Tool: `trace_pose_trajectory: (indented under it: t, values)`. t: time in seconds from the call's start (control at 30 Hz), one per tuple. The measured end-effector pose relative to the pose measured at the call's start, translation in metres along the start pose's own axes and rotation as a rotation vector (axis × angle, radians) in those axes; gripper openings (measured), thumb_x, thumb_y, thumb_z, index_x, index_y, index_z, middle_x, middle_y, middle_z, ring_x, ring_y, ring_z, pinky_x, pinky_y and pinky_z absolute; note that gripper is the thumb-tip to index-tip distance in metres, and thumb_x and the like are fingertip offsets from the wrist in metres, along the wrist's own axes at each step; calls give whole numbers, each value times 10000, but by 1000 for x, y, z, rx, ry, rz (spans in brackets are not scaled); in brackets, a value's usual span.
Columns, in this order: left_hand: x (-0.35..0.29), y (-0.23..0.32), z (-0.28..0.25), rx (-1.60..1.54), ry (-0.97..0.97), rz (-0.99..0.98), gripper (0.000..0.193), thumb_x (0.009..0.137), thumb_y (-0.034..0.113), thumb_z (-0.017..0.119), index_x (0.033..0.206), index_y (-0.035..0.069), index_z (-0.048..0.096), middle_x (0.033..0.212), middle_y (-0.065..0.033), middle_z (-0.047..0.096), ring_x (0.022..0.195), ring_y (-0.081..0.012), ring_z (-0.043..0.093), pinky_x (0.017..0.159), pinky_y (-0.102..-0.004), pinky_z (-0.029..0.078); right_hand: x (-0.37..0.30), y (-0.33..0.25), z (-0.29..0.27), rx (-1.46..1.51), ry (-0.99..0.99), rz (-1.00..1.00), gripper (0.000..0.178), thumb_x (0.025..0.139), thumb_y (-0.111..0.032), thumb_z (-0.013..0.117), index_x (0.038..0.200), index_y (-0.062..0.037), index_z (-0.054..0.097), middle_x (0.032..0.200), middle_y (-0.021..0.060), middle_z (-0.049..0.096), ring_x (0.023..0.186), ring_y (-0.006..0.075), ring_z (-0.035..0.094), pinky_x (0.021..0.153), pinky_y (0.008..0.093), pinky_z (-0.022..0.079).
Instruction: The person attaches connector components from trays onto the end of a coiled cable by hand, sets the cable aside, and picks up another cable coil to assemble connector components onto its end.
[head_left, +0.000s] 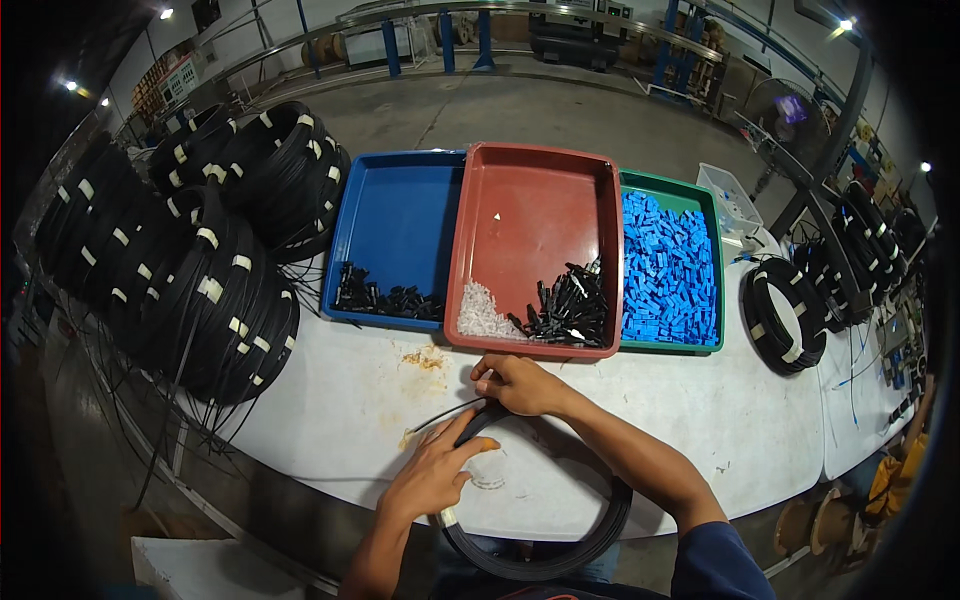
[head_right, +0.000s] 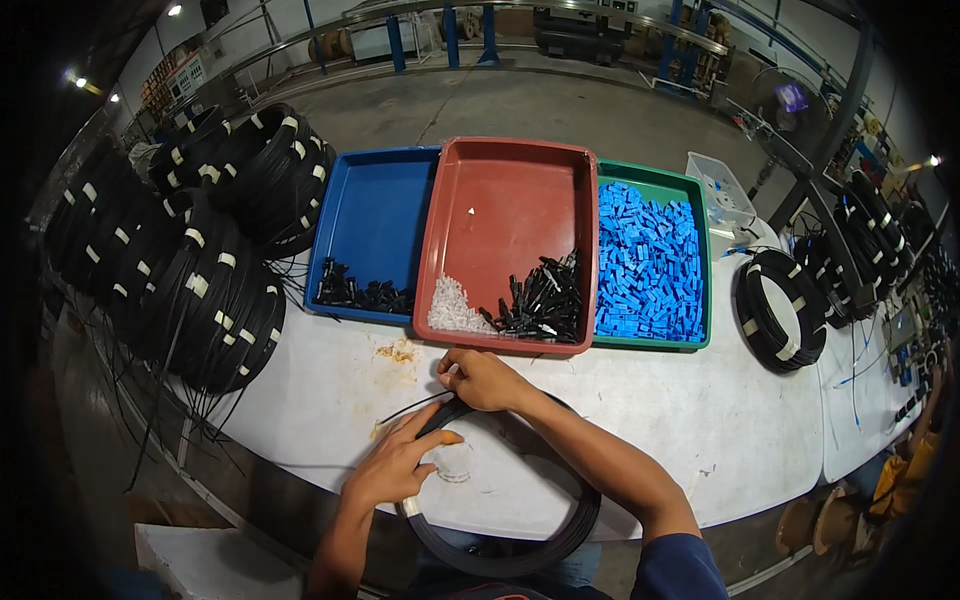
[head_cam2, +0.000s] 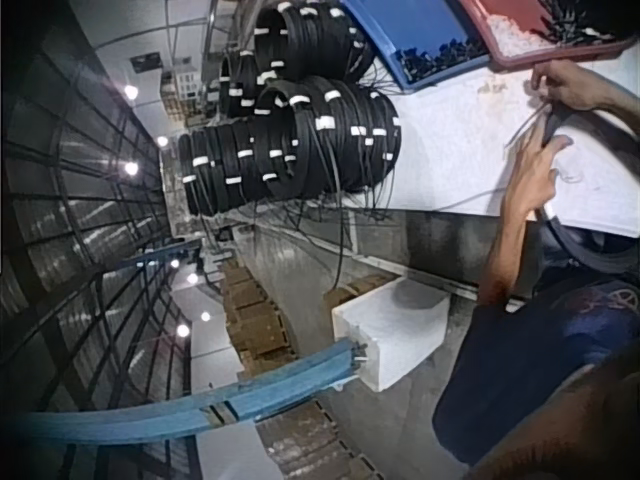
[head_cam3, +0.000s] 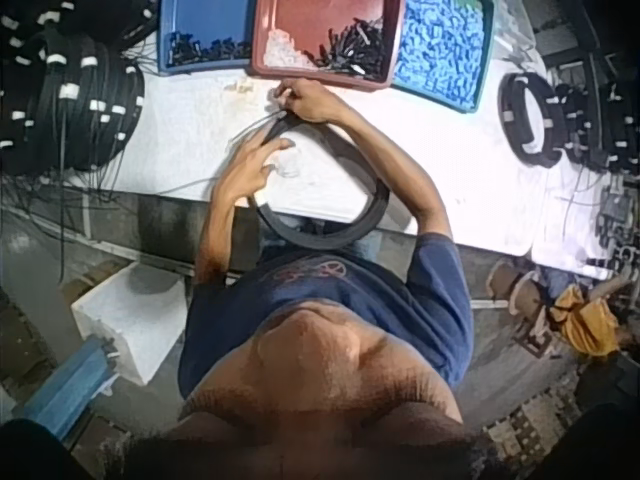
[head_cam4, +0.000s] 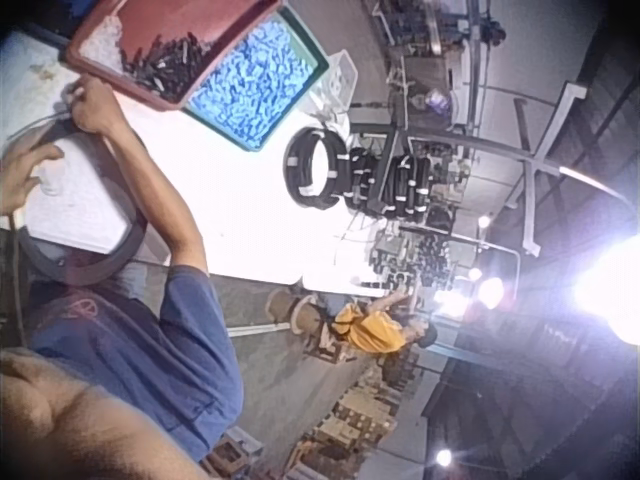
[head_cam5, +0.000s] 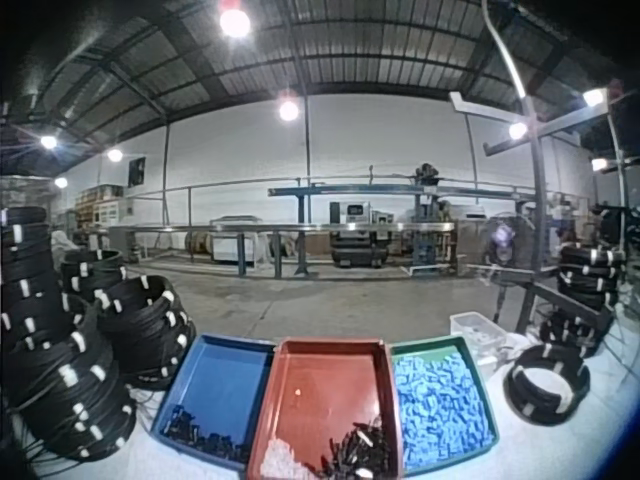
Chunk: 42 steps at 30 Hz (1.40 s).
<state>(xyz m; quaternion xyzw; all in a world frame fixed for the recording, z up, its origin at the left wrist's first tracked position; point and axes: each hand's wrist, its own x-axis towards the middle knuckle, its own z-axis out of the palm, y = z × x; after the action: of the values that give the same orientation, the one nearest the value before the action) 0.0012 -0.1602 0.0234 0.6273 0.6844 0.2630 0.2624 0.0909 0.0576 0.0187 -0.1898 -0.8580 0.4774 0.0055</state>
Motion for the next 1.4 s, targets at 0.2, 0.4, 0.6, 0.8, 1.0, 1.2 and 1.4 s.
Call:
trace_pose_trajectory:
  t: [0.2, 0.4, 0.6, 0.8, 1.0, 1.2, 1.4]
  values:
    - [29, 4, 3, 173, 27, 111, 389, 786, 19, 769, 1153, 140, 728, 1393, -153, 564, 1321, -376, 501, 1066, -462, 423, -4, 7, 12, -4, 86, 7, 226, 938, -148, 666, 1101, 6, 682, 950, 204, 740, 918, 326, 727, 833, 408, 545]
    - [-7, 6, 2, 150, 849, -290, 269, 808, 96, 793, 1034, -4, 686, 878, -169, 745, 803, -326, 719, 775, -422, 543, -14, 10, 6, 127, 288, -48, 130, 928, -65, 701, 1032, 11, 687, 839, 90, 709, 785, 156, 661, 744, 337, 518]
    - [-12, -7, 7, 19, 850, -631, 354, 804, 93, 805, 1105, 17, 635, 779, -151, 737, 668, -298, 725, 654, -402, 566, -17, 4, 11, 135, 340, -115, 109, 912, -66, 699, 982, 18, 694, 792, 122, 685, 683, 191, 600, 675, 340, 484]
    - [-11, -7, 18, -224, 1173, -436, 327, 786, -61, 767, 1072, -15, 615, 792, -151, 731, 668, -195, 729, 641, -294, 590, -21, 9, 15, 233, 481, -204, 118, 919, -81, 703, 1008, -4, 706, 856, 99, 700, 717, 178, 603, 643, 322, 468]
    - [-32, 19, 29, -531, 1283, -304, 285, 813, -114, 734, 1050, -31, 599, 878, -96, 686, 800, -136, 662, 768, -242, 535, -29, 4, 17, 174, 606, -583, 98, 932, -31, 687, 1025, -7, 670, 1023, 107, 670, 744, 173, 583, 632, 293, 464]
    - [-10, 24, 36, -140, 1183, -160, 216, 803, -82, 733, 1012, -58, 687, 893, -147, 748, 776, -230, 731, 750, -325, 572, -39, -11, 17, -11, 811, -854, 175, 828, 26, 709, 994, -4, 663, 1064, 141, 660, 832, 282, 652, 679, 342, 521]
    - [5, 26, 26, 17, 970, -94, 224, 833, -66, 686, 1048, -13, 720, 922, -150, 762, 789, -290, 739, 759, -371, 574, -49, -22, 9, -335, 741, -941, 307, 719, -81, 755, 1010, -36, 667, 1248, 151, 651, 1041, 335, 629, 870, 431, 505]
